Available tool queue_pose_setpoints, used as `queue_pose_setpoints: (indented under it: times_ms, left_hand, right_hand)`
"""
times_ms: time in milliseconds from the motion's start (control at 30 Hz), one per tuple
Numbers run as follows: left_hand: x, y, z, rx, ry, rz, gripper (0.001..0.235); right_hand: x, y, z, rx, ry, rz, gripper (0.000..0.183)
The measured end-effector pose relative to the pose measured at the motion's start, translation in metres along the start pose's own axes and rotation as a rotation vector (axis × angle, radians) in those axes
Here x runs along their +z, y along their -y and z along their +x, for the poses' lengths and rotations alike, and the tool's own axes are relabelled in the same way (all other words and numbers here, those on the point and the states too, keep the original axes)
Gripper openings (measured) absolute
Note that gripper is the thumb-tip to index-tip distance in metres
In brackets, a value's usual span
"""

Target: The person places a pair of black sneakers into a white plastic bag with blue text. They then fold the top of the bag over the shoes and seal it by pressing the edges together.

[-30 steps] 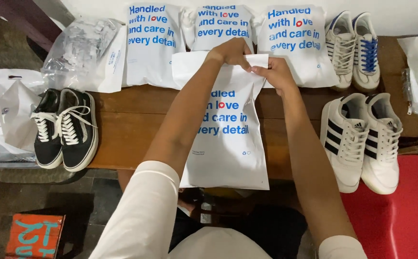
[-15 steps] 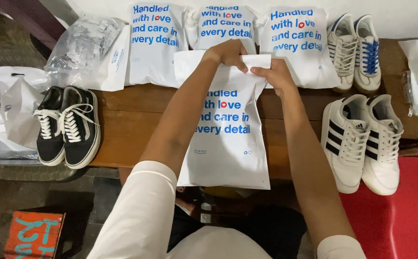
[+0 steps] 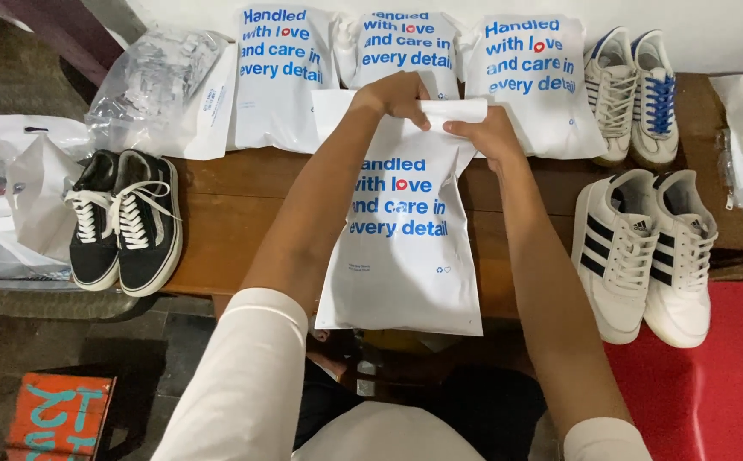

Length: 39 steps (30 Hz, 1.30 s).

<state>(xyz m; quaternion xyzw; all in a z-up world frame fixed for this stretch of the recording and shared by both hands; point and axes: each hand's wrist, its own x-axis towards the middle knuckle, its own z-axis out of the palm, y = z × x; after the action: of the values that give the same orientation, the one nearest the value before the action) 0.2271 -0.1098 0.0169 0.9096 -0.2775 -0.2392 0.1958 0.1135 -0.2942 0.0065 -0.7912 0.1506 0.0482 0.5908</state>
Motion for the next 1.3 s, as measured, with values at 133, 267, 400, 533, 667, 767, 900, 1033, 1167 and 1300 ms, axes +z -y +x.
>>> queue_pose_setpoints:
  times_ms: [133,267,400,533,667,767,900,1033,1167,1300]
  left_hand:
    - [-0.018,-0.009,-0.026,-0.112,0.068,0.074,0.052]
    - [-0.027,-0.01,-0.039,-0.172,0.069,0.069,0.046]
    - [-0.014,0.004,-0.031,-0.124,-0.01,0.01,0.049]
    - [-0.016,-0.009,-0.032,-0.133,0.003,0.038,0.054]
    - [-0.015,-0.015,-0.035,-0.092,-0.003,0.1,0.045]
    - [-0.02,-0.008,-0.039,-0.1,0.017,0.112,0.037]
    - [-0.026,0.004,-0.052,-0.174,0.028,0.192,0.054]
    - [-0.028,0.017,-0.061,-0.185,-0.026,0.115,0.058]
    - [-0.024,0.02,-0.058,-0.156,-0.031,0.078,0.047]
    - [-0.02,0.019,-0.051,-0.133,-0.058,0.093,0.045]
  right_hand:
    - [0.0,-0.004,0.003,-0.047,0.013,0.026,0.059]
    - [-0.003,0.003,0.003,-0.046,0.038,0.0,0.068]
    - [-0.019,0.013,0.017,-0.263,0.058,-0.067,0.082]
    - [-0.008,0.046,0.015,-0.554,0.036,-0.55,0.089]
    - [0.02,0.056,0.031,-0.453,0.302,-1.139,0.066]
    - [0.027,0.06,0.03,-0.342,0.374,-1.154,0.055]
    - [0.021,0.054,0.033,-0.322,0.365,-1.05,0.048]
    - [0.024,0.061,0.021,-0.313,0.352,-0.968,0.044]
    - [0.034,0.062,0.028,-0.412,0.388,-1.082,0.052]
    - [0.051,0.072,0.021,-0.422,0.369,-1.014,0.055]
